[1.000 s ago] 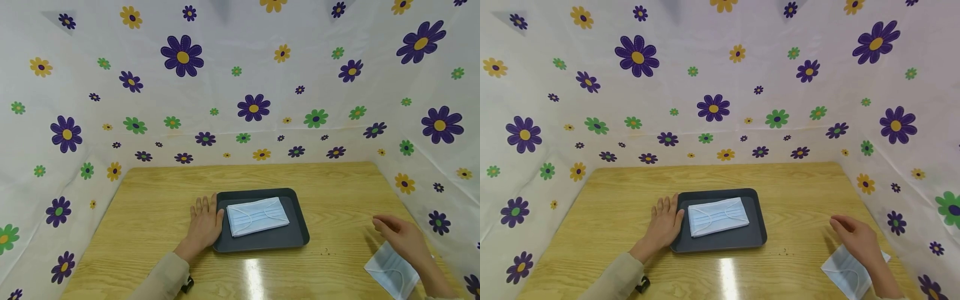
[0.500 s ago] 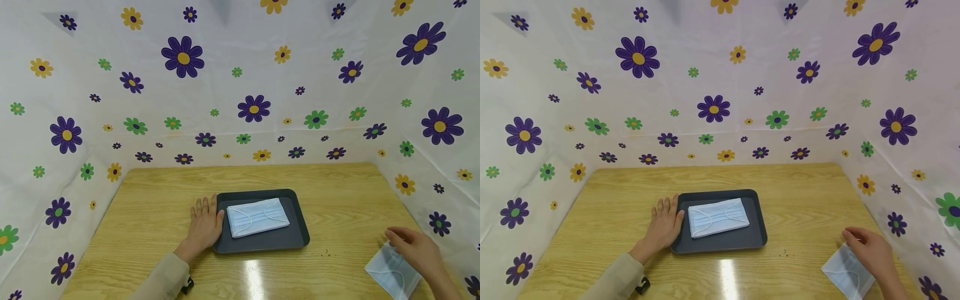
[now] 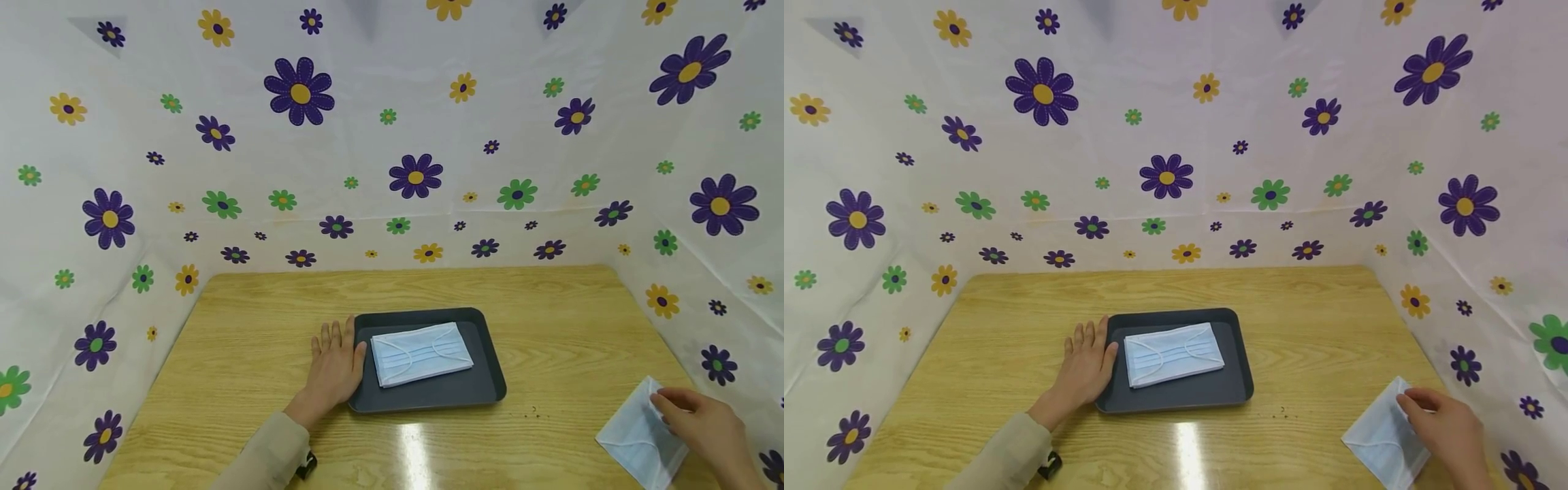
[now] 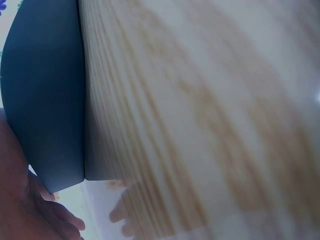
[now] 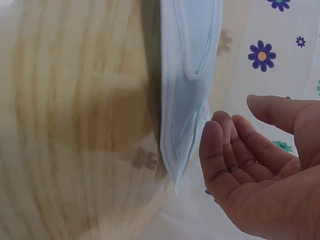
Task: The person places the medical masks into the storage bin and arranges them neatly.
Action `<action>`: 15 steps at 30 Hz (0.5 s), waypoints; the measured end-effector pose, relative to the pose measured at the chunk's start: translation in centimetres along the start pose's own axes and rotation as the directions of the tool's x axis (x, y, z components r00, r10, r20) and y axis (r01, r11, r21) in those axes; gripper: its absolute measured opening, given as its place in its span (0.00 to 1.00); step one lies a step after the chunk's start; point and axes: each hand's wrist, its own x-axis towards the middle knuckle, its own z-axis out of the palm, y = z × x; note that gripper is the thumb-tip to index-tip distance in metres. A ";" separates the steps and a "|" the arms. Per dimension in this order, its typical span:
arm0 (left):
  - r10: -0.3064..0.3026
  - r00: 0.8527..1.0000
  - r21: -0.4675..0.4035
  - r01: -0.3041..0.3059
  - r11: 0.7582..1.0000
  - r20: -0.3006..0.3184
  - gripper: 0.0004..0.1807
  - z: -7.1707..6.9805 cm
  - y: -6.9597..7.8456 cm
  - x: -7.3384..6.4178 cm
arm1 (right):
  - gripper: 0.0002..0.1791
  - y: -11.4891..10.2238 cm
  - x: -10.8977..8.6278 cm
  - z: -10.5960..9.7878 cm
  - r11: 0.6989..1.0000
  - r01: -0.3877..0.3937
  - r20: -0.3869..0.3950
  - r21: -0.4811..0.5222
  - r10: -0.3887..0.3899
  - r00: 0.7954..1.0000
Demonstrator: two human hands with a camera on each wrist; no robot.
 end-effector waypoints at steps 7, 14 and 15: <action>0.001 1.000 -0.001 -0.001 1.000 0.001 0.36 0.0 0.0 0.0 | 0.30 1.0 -0.2 -0.2 0.996 -0.018 -0.003 -0.088 0.018 1.000; 0.002 1.000 0.000 -0.002 1.000 -0.002 0.36 -0.1 0.0 0.0 | 0.24 1.3 -0.9 0.1 0.993 -0.037 -0.080 -0.111 0.028 0.996; 0.002 1.000 0.000 -0.002 1.000 -0.002 0.36 0.0 0.0 0.0 | 0.24 1.4 -0.9 0.2 0.993 -0.052 -0.088 -0.105 0.043 0.995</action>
